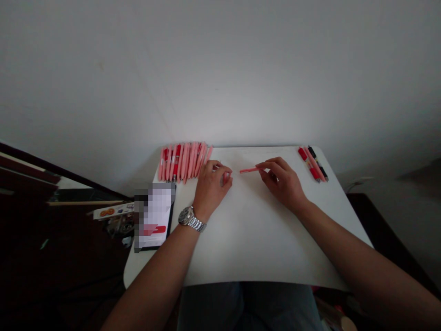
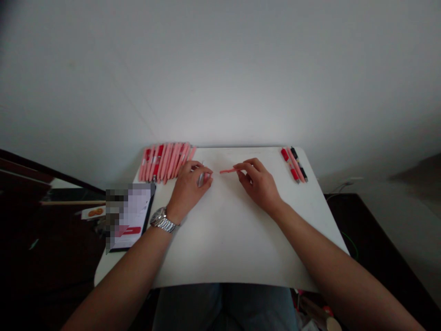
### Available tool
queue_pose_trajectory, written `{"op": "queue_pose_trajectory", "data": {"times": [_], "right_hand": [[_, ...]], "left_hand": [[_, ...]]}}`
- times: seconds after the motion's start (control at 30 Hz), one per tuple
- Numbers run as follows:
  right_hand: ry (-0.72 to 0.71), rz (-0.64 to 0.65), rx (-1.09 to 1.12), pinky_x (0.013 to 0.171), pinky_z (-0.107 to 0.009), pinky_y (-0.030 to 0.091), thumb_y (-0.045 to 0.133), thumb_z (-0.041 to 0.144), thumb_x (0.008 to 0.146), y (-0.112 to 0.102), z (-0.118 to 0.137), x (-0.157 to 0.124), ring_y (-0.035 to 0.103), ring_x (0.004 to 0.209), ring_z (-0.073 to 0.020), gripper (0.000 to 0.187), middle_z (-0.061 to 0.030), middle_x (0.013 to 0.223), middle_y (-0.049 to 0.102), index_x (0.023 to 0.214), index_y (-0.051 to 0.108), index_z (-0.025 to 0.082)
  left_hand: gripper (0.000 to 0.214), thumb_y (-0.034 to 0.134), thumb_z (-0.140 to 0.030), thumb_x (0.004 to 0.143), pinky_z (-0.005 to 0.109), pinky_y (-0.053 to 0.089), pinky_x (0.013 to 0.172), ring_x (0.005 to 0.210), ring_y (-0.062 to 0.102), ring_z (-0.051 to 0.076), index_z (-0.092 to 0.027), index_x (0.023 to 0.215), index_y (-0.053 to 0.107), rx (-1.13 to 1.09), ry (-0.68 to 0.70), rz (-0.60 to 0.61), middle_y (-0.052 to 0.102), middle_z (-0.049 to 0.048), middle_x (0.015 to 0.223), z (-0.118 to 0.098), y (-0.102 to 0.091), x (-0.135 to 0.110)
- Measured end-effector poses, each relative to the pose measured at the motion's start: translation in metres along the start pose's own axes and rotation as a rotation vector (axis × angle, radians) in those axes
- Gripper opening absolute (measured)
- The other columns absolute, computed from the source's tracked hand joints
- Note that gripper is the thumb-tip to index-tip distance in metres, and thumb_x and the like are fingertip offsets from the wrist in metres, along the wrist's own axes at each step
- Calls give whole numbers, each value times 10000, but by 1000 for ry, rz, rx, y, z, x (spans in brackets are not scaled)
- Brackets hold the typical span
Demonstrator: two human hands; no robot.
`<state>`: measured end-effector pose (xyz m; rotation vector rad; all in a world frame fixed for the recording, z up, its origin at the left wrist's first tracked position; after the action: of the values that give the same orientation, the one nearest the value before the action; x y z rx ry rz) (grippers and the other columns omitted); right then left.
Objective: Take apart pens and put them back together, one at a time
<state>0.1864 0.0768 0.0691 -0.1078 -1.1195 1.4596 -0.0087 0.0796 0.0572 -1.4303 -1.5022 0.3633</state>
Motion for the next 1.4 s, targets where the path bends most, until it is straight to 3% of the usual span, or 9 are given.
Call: {"op": "queue_pose_trajectory", "data": {"times": [0.3, 0.53, 0.93, 1.4], "right_hand": [[32, -35, 31, 601, -280, 505, 555, 305, 1005, 0, -9, -1, 597, 646, -118, 180, -59, 1017, 642, 1101, 687, 230], [77, -50, 45, 616, -278, 500, 578, 297, 995, -2, -14, 0, 587, 659, -127, 168, -39, 933, 645, 1094, 691, 222], [126, -46, -12, 628, -285, 496, 581, 316, 991, -2, -21, -1, 605, 652, -135, 180, -45, 966, 697, 1107, 686, 228], [168, 64, -53, 653, -307, 477, 586, 298, 973, 11, -30, -3, 604, 690, -147, 151, -57, 1027, 665, 1069, 676, 225]], "left_hand": [[156, 707, -207, 885, 437, 470, 1040, 1124, 568, 258, -233, 1038, 729, 5, 1, -12, 581, 83, 1155, 0, 0, 1], [155, 604, -242, 965, 433, 475, 1026, 1103, 582, 249, -214, 1080, 704, -42, -8, -54, 602, 86, 1120, 0, -7, 2], [133, 595, -181, 950, 429, 486, 1015, 1082, 602, 242, -208, 1045, 684, -84, -35, -116, 640, 73, 1067, 4, -16, 3], [64, 592, -183, 945, 343, 497, 789, 844, 595, 180, -203, 991, 632, -186, -111, -182, 660, 46, 969, 16, -21, 2]]}}
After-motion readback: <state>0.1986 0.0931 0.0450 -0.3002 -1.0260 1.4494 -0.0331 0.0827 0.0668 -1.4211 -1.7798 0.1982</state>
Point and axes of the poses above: each hand's wrist, its own x-axis towards the middle knuckle, its own y-axis out of the palm, z = x × y, the point moved 10 cm from there along x, towards the middle knuckle
